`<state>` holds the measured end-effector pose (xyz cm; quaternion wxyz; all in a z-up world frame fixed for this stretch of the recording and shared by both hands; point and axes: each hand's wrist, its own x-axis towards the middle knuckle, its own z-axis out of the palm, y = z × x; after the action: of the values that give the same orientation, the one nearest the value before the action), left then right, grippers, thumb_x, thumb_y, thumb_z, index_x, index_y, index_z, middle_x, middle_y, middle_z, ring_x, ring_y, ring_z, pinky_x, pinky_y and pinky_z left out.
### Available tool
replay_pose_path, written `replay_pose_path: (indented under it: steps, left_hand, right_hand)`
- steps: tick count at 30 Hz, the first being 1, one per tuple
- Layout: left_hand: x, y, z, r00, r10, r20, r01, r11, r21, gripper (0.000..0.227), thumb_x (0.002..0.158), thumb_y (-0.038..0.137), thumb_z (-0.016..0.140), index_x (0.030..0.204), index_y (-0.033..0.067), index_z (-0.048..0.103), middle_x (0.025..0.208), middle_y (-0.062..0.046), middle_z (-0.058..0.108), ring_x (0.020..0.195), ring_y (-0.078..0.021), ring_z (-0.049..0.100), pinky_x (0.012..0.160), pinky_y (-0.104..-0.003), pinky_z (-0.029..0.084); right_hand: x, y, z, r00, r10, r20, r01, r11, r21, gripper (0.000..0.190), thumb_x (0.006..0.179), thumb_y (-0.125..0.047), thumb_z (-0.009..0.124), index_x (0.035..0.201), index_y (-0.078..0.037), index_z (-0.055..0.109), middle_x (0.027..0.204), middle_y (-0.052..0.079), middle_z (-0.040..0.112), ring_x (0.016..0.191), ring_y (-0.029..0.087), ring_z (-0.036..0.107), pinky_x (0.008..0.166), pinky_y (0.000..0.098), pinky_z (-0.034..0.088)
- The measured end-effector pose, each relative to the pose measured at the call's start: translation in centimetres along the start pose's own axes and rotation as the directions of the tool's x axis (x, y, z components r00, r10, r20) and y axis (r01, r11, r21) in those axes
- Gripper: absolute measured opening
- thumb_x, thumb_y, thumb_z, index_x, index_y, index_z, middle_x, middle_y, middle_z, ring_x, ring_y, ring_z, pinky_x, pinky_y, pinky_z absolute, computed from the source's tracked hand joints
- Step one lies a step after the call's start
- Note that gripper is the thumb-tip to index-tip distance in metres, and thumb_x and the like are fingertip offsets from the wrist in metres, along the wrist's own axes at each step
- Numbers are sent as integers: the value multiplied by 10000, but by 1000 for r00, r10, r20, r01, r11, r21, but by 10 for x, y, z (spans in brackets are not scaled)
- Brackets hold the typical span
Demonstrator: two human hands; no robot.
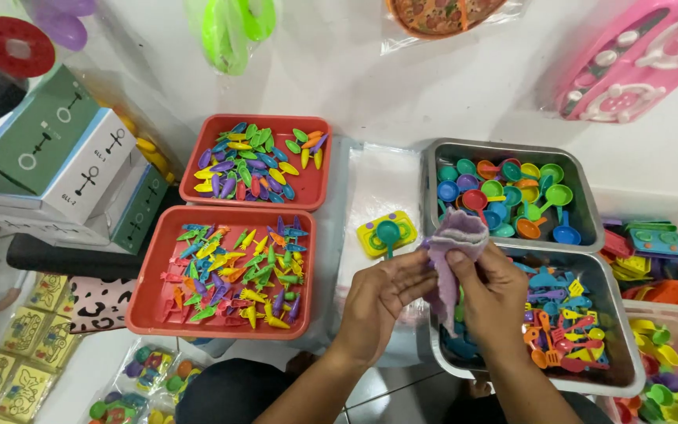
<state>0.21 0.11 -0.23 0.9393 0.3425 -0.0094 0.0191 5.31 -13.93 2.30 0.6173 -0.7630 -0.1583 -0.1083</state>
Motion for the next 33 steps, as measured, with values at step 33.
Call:
replay_pose_path:
  steps: [33]
  left_hand:
    - [4, 5, 4, 993, 32, -114, -27, 999, 47, 404, 948, 168, 552, 1235, -104, 634, 1180, -237, 704, 1068, -294, 703, 984, -402, 587]
  right_hand:
    - [-1, 40, -3, 998, 12, 62, -25, 978, 206, 191, 968, -168, 697, 1097, -47, 769, 1036, 45, 761, 943, 109, 679, 839, 257, 556]
